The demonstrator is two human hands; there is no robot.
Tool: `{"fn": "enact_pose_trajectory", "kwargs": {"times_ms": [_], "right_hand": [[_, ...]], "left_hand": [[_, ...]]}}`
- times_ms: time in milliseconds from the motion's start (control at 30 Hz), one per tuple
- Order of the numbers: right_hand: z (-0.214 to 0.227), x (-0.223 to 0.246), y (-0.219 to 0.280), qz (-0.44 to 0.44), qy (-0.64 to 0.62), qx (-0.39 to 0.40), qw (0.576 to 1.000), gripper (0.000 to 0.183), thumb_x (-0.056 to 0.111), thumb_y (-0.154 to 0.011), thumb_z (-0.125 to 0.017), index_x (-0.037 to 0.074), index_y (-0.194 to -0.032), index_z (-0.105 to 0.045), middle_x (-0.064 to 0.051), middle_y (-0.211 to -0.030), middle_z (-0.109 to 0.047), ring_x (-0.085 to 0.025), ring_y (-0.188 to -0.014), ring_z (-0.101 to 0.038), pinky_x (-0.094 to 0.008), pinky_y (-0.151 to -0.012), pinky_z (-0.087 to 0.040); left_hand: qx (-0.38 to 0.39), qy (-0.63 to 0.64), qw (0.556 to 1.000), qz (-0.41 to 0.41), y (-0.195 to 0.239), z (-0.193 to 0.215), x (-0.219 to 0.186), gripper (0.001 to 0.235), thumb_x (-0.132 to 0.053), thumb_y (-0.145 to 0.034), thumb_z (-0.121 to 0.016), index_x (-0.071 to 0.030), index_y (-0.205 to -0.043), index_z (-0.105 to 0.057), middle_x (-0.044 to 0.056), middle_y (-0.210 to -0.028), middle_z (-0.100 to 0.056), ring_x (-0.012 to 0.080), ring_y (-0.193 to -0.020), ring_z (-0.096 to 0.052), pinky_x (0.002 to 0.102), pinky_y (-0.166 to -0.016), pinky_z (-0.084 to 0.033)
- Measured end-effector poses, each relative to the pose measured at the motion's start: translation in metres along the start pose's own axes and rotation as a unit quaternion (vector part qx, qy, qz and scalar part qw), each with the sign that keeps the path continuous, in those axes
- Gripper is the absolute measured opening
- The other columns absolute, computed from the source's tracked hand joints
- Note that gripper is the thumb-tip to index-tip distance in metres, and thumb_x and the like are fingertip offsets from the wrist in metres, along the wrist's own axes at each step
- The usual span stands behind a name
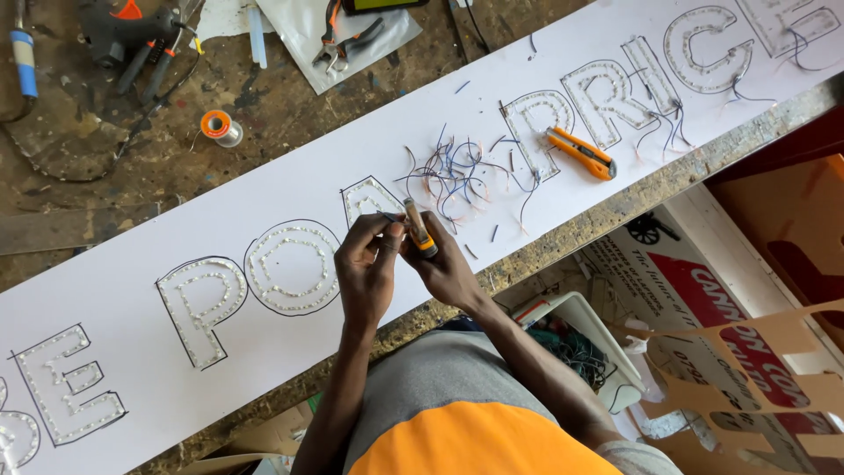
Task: Soldering electrical wires to LED components on a large sign board.
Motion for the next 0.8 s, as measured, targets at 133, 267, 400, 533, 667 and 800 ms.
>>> {"fn": "enact_pose_trajectory", "kwargs": {"times_ms": [133, 267, 400, 533, 667, 800], "right_hand": [[0.025, -0.072, 0.003, -0.071, -0.072, -0.002, 0.995, 0.031, 0.011, -0.105, -0.077, 0.008, -0.135, -0.069, -0.012, -0.090, -0.074, -0.022, -0.078, -0.071, -0.037, -0.070, -0.060], [0.042, -0.083, 0.005, -0.141, -0.136, 0.031, 0.980, 0.042, -0.002, -0.095, -0.070, 0.003, -0.136, -0.065, -0.014, -0.075, -0.074, -0.022, -0.060, -0.070, -0.034, -0.053, -0.058], [0.048, -0.080, 0.007, -0.144, -0.170, 0.033, 0.974, 0.043, -0.007, -0.092, -0.067, 0.004, -0.133, -0.067, -0.013, -0.073, -0.073, -0.019, -0.061, -0.070, -0.032, -0.056, -0.058], [0.044, -0.077, 0.006, -0.104, -0.173, 0.027, 0.979, 0.043, -0.007, -0.095, -0.076, 0.005, -0.136, -0.071, -0.016, -0.086, -0.077, -0.020, -0.072, -0.074, -0.036, -0.067, -0.065], [0.017, -0.111, 0.008, -0.108, -0.105, -0.027, 0.988, 0.067, -0.012, -0.088, -0.061, -0.012, -0.155, -0.056, -0.037, -0.130, -0.063, -0.043, -0.121, -0.064, -0.060, -0.105, -0.055], [0.001, -0.019, 0.006, -0.132, -0.163, -0.141, 0.968, 0.035, -0.002, -0.094, -0.062, -0.001, -0.129, -0.060, -0.020, -0.109, -0.061, -0.032, -0.095, -0.060, -0.050, -0.082, -0.059]], "left_hand": [[-0.015, 0.057, 0.998, 0.017, -0.003, -0.025, 0.006, 0.017, -0.022, -0.115, -0.073, -0.007, -0.111, -0.081, 0.007, -0.105, -0.080, 0.0138, -0.096, -0.074, 0.030, -0.084, -0.064], [-0.015, 0.119, 0.993, 0.016, -0.003, -0.047, 0.023, 0.017, -0.018, -0.114, -0.073, -0.002, -0.113, -0.079, 0.014, -0.108, -0.080, 0.0178, -0.092, -0.075, 0.032, -0.079, -0.065], [-0.016, 0.257, 0.966, 0.027, 0.002, -0.059, 0.054, 0.026, -0.019, -0.107, -0.078, 0.006, -0.113, -0.075, 0.027, -0.105, -0.081, 0.0261, -0.083, -0.077, 0.031, -0.067, -0.063], [-0.002, 0.301, 0.953, -0.014, -0.005, -0.067, 0.053, 0.027, -0.019, -0.113, -0.071, 0.007, -0.107, -0.067, 0.026, -0.082, -0.072, 0.0292, -0.068, -0.069, 0.035, -0.070, -0.060], [-0.136, 0.160, 0.975, -0.078, -0.007, -0.070, 0.075, 0.025, -0.019, -0.112, -0.072, -0.002, -0.094, -0.068, 0.015, -0.085, -0.068, 0.0144, -0.058, -0.055, 0.028, -0.058, -0.048], [-0.270, 0.057, 0.955, -0.108, -0.027, -0.072, 0.085, 0.040, -0.015, -0.118, -0.067, -0.009, -0.078, -0.061, 0.004, -0.073, -0.052, 0.0113, -0.063, -0.041, 0.028, -0.065, -0.041]]}}
Point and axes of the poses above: each hand's wrist, its own y-axis away from the middle knuckle, its own z-axis out of the back of the hand, x = y × z, the point moved 1 cm from there along -y, towards the middle knuckle
